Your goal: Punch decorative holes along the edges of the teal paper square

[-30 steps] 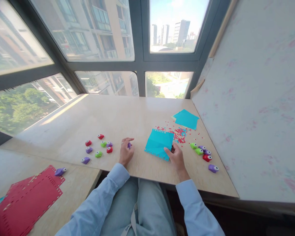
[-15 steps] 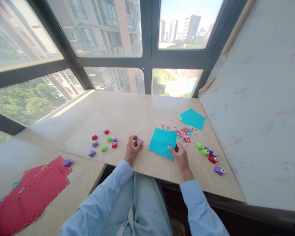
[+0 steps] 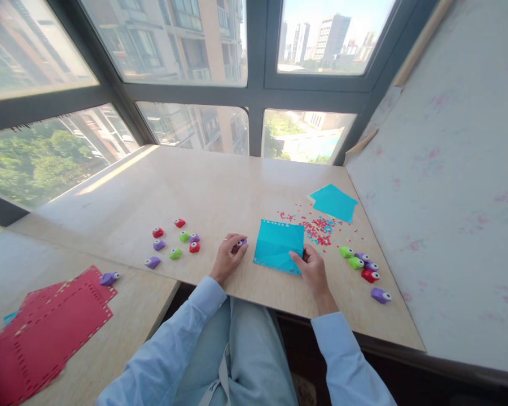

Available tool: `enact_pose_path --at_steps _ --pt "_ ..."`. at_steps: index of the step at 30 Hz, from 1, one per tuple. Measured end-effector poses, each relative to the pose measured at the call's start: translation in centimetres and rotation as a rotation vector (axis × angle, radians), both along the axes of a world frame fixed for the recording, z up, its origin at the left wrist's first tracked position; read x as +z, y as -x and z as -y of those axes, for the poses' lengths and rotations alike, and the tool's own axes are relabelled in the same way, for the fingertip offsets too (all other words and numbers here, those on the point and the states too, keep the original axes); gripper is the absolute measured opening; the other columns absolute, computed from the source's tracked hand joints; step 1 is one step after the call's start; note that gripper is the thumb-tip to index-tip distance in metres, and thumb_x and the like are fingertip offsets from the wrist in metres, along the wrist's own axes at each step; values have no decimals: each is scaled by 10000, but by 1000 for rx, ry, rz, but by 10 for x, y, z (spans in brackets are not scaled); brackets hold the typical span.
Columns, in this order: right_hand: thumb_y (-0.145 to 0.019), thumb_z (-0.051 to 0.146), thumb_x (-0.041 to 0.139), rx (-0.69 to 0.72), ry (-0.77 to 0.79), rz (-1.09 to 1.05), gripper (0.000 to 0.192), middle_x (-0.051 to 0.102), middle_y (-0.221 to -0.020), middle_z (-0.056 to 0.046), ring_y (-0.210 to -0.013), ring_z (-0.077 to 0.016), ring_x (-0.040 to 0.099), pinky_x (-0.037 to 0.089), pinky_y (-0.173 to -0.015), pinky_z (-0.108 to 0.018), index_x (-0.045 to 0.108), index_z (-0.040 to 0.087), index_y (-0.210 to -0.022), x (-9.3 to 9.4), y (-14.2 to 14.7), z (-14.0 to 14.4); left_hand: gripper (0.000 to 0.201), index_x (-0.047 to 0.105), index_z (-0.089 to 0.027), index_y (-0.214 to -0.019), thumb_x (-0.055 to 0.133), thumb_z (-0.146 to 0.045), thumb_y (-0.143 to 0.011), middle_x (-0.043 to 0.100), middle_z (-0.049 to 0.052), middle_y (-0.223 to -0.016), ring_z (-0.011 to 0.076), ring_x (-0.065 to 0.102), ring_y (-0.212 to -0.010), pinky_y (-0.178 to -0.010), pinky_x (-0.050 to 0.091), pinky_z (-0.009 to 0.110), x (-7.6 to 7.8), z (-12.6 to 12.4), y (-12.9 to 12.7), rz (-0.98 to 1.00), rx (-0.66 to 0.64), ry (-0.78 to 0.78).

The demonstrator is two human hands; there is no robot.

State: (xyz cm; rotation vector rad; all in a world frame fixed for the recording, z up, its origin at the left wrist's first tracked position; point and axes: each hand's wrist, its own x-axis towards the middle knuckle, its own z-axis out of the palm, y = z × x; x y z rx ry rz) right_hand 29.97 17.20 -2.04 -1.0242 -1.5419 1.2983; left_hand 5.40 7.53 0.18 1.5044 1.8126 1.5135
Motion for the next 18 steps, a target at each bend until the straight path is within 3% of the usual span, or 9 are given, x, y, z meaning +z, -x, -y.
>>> enact_pose_path --at_steps 4,10,18 --pt "-754 476 776 29 10 -5 412 648 -869 -26 -724 -181 554 471 -643 -283 650 178 -1010 0 0 1 224 685 -191 -998 690 -362 -852 643 62 -924 174 618 -825 -742 517 294 0 1 -1 -115 21 27" --pt "-749 501 776 55 26 18 431 661 -883 -39 -723 -184 568 489 -653 -289 654 174 -1002 0 -1 2 289 692 -193 -862 791 -439 -747 659 62 -848 227 589 -883 -795 469 345 -2 -1 -4 -361 175 137" --pt "-737 564 760 56 52 64 480 670 -864 -44 -716 -198 591 505 -629 -289 649 181 -1004 5 0 3 384 685 -180 -974 788 -469 -742 679 81 -930 239 616 -911 -823 483 367 -3 -3 -4 -381 145 166"
